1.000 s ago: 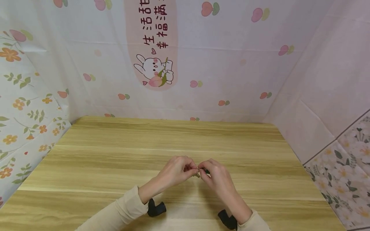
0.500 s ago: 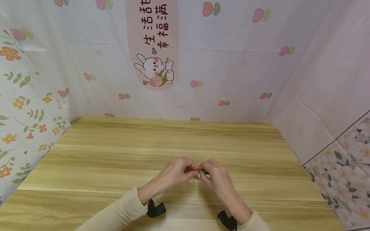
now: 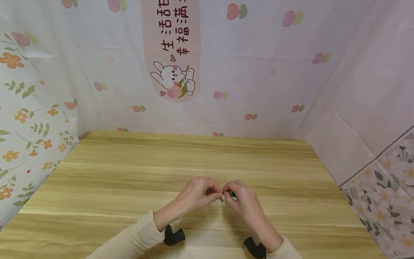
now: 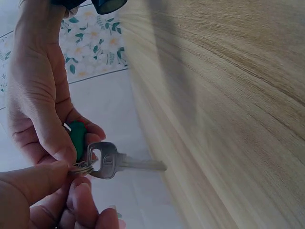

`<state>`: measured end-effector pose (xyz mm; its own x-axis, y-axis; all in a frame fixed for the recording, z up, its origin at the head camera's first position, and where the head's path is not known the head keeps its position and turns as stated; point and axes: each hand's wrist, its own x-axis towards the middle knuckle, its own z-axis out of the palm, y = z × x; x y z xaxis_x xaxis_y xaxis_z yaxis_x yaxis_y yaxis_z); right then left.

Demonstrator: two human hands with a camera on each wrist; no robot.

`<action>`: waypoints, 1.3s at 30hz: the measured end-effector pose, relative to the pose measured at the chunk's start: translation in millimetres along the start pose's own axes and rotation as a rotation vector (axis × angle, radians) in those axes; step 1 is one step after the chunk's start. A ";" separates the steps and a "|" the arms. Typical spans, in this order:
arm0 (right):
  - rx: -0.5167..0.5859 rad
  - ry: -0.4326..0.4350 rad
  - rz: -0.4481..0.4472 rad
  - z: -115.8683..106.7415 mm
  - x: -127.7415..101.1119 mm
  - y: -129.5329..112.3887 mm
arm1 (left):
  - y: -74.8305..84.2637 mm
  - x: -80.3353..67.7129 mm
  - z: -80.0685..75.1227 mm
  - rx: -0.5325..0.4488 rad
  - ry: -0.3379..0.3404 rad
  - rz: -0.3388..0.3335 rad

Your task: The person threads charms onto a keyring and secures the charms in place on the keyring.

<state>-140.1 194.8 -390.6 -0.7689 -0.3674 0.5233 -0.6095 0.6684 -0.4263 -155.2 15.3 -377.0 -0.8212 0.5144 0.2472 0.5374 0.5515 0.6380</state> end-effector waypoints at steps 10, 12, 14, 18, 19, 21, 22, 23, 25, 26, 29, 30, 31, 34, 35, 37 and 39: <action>0.028 0.018 0.004 0.3 -0.2 -1.7 | -0.4 -0.2 1.4 0.000 0.026 0.013; 0.041 0.010 0.035 -0.2 -0.7 -1.2 | -0.6 -0.3 1.7 -0.003 0.041 0.024; 0.052 0.003 0.059 -0.8 -1.1 -0.6 | -0.6 -0.5 1.9 -0.007 0.050 0.030; 0.052 0.005 0.045 -1.1 -1.8 0.2 | -0.2 -0.4 2.1 -0.013 0.044 0.029; 0.042 0.010 0.026 -0.9 -1.8 0.3 | 0.0 -0.2 2.1 -0.012 0.038 0.028; 0.020 0.022 -0.020 -0.1 -1.9 0.1 | 0.4 0.0 2.3 -0.008 0.024 0.024; 0.008 0.028 -0.041 0.4 -1.8 -0.1 | 0.6 0.1 2.5 -0.004 0.018 0.021; -0.005 0.032 -0.058 0.8 -1.9 -0.4 | 0.8 0.2 2.6 0.000 0.013 0.016; -0.017 0.040 -0.077 1.5 -2.1 -0.9 | 1.2 0.2 3.1 0.008 0.006 0.003; -0.017 0.040 -0.073 1.7 -2.3 -1.3 | 1.2 0.1 3.2 0.010 0.005 -0.005; 0.003 0.026 -0.020 1.3 -2.8 -2.1 | 1.1 -0.4 3.4 0.010 0.010 -0.021; 0.013 0.021 0.003 1.0 -2.8 -2.3 | 1.0 -0.6 3.5 0.009 0.015 -0.022; 0.025 0.013 0.027 0.5 -2.9 -2.3 | 0.9 -0.7 3.5 0.007 0.021 -0.020; 0.055 -0.007 0.089 -1.1 -3.1 -2.1 | 0.8 -1.0 3.4 0.006 0.046 -0.004; 0.061 -0.011 0.099 -1.6 -3.2 -1.8 | 0.7 -1.1 3.4 0.005 0.053 0.003; 0.067 -0.015 0.112 -2.1 -3.3 -1.5 | 1.0 -1.4 2.9 0.005 0.060 0.014; 0.064 -0.011 0.102 -2.4 -3.4 -1.2 | 1.2 -1.7 2.6 -0.002 0.055 0.019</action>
<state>-136.3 196.8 -390.1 -0.8292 -0.3072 0.4670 -0.5392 0.6601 -0.5231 -152.7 16.8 -378.5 -0.8203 0.4875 0.2989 0.5526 0.5409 0.6341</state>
